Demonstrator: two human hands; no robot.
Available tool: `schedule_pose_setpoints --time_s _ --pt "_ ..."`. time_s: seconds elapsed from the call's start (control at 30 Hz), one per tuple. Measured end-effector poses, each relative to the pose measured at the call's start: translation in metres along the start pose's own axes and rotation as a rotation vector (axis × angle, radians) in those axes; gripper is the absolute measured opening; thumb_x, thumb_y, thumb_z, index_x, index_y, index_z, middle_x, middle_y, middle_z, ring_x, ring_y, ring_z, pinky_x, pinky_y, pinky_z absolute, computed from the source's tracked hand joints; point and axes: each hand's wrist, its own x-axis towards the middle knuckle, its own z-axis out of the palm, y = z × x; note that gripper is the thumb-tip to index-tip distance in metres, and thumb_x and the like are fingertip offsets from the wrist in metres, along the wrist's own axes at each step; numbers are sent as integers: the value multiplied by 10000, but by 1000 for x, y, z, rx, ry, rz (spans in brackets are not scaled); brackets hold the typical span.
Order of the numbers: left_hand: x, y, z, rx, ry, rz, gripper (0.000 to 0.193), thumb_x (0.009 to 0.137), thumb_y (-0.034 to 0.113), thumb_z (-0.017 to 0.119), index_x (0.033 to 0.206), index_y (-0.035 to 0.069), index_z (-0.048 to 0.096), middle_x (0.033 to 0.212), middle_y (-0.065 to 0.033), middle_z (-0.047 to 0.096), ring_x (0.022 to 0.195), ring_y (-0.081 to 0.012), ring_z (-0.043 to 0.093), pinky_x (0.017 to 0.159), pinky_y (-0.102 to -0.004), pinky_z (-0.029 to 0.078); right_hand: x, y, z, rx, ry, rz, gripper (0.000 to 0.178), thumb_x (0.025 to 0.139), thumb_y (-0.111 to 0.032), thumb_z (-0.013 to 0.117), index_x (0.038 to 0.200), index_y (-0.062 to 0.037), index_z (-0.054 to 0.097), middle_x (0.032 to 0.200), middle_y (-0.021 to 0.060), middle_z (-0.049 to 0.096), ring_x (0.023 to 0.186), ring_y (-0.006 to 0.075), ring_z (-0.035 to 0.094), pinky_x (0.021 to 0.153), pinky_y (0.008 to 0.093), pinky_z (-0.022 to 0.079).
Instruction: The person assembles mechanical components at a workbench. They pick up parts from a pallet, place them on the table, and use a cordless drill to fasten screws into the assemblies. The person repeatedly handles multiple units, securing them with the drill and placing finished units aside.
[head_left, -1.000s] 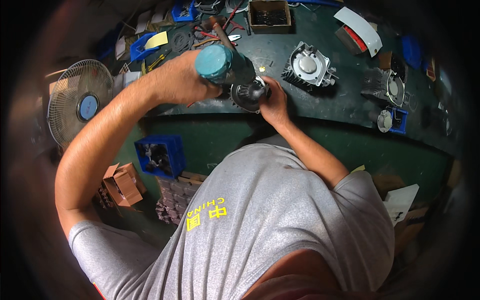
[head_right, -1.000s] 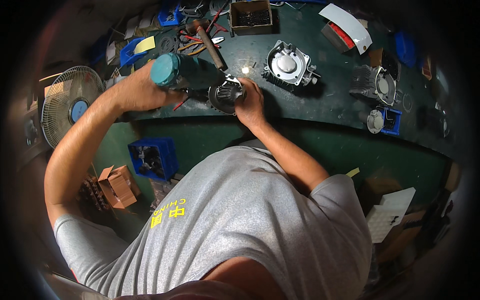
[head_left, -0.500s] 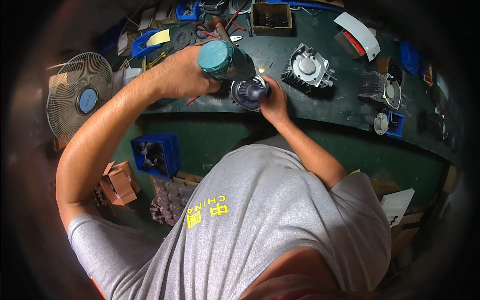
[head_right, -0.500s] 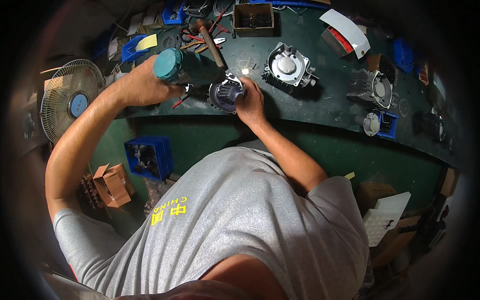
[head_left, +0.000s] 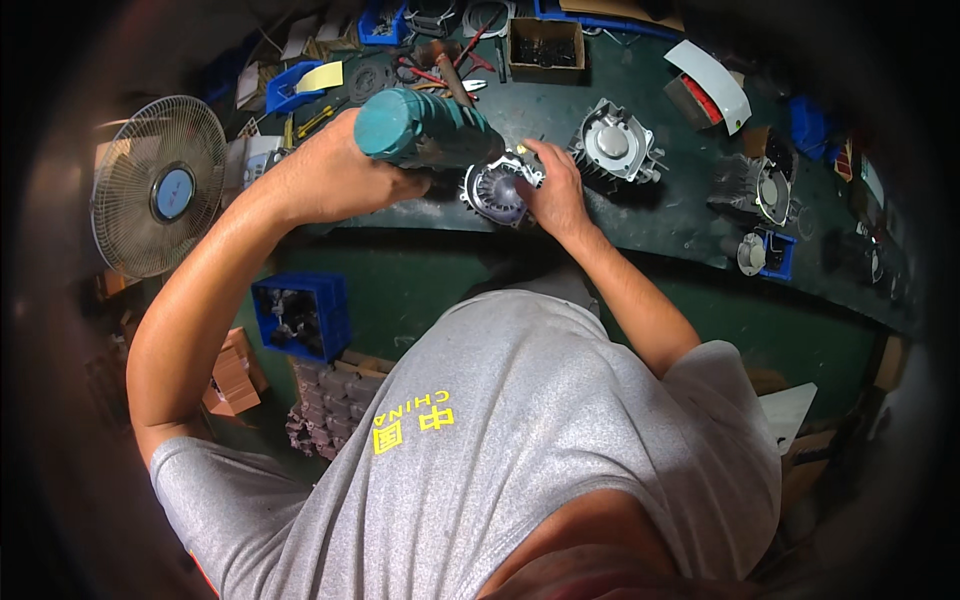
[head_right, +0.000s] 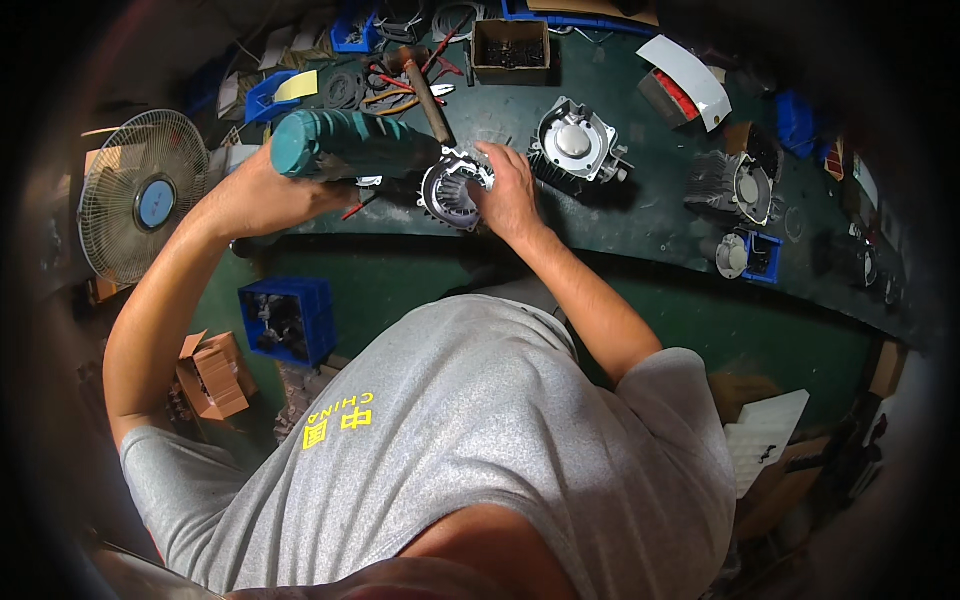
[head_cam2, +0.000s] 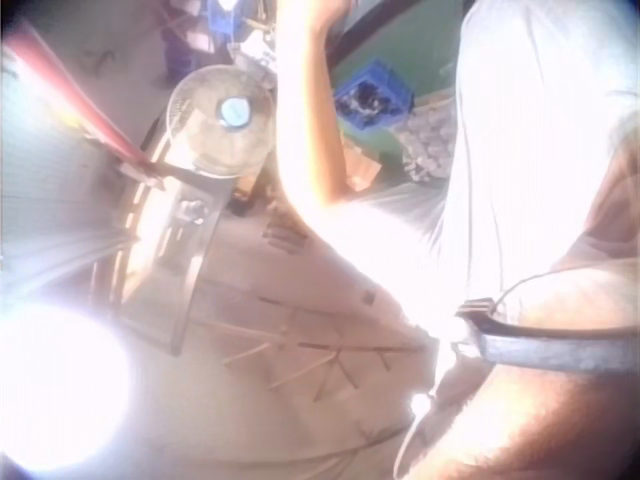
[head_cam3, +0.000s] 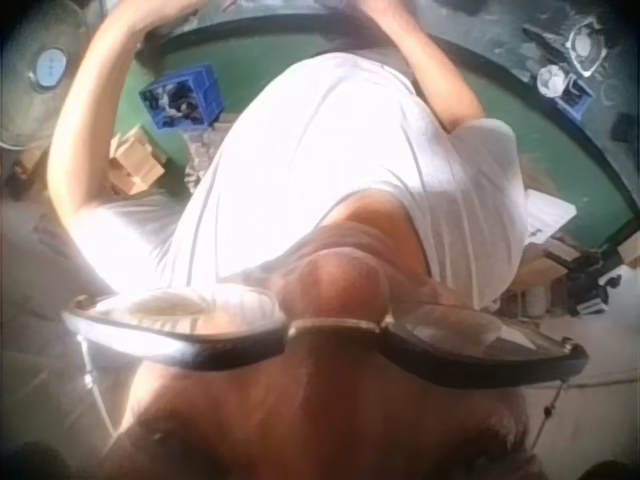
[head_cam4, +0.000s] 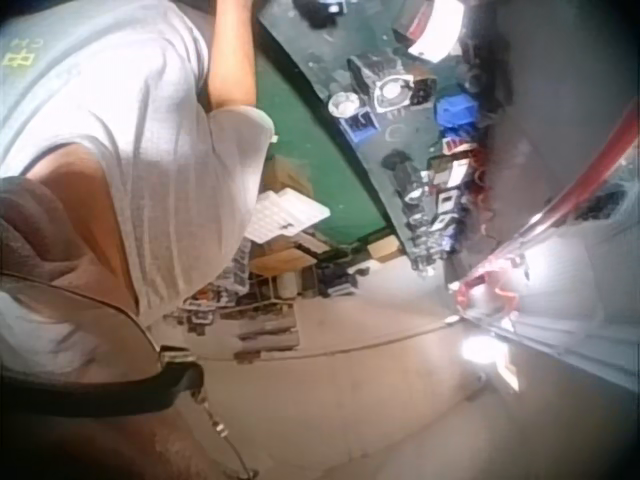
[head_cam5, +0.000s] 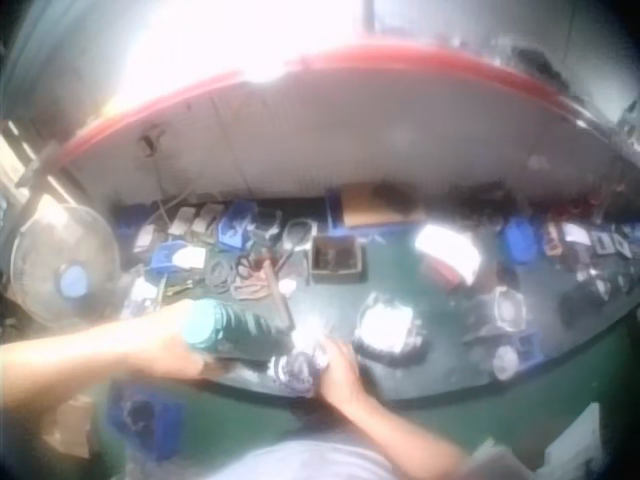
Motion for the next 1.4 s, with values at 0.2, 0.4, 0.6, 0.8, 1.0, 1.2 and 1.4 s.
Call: schedule_pose_setpoints --time_s 0.2,0.4,0.6,0.8,1.0,1.2,1.4 --pt "-25 17 -16 -188 165 -102 342 820 82 793 1145 28 700 972 -89 732 878 -187 670 828 -356 559 38 -1 -11 85 66 -66 199 876 -36 677 1061 -8 745 987 194 733 893 360 721 794 402 577" --pt "-61 -18 -6 -354 326 -152 282 886 156 815 1130 37 737 914 -32 722 801 -122 643 733 -298 545 83 -14 -38 98 74 -11 388 925 -132 697 1289 -8 649 1074 218 727 845 292 737 784 393 584" --pt "-104 -48 20 -655 200 -318 265 868 125 825 1113 72 740 1010 -4 720 920 -123 661 829 -299 551 32 -24 -73 199 -21 188 669 887 -241 777 1447 9 510 1203 230 695 923 316 726 872 402 580" --pt "-122 -83 77 -437 68 -293 224 820 17 795 1034 34 733 906 5 665 833 -123 605 765 -316 540 -56 5 -26 -18 -184 290 1020 763 -402 847 1532 40 342 1437 319 512 1296 447 534 1125 484 425" --pt "-113 -120 162 -449 15 -375 231 721 -70 695 938 5 676 831 -1 565 746 -125 516 680 -296 487 -59 8 -5 298 -193 589 913 767 -424 828 1467 -7 416 1418 329 497 1370 446 469 1150 477 395" --pt "-95 -108 204 -477 12 -349 297 723 -53 685 1016 -3 667 882 -2 606 776 -107 543 690 -284 487 -63 24 -3 310 -85 491 784 717 -369 794 1365 -7 541 1253 267 642 1214 413 598 1042 454 483" --pt "-64 -109 241 -435 -157 -258 391 739 16 705 1130 9 707 955 -44 680 852 -126 590 796 -292 515 -138 22 -81 255 76 511 660 713 -287 812 1283 -8 632 1105 194 734 1012 317 715 906 400 563"
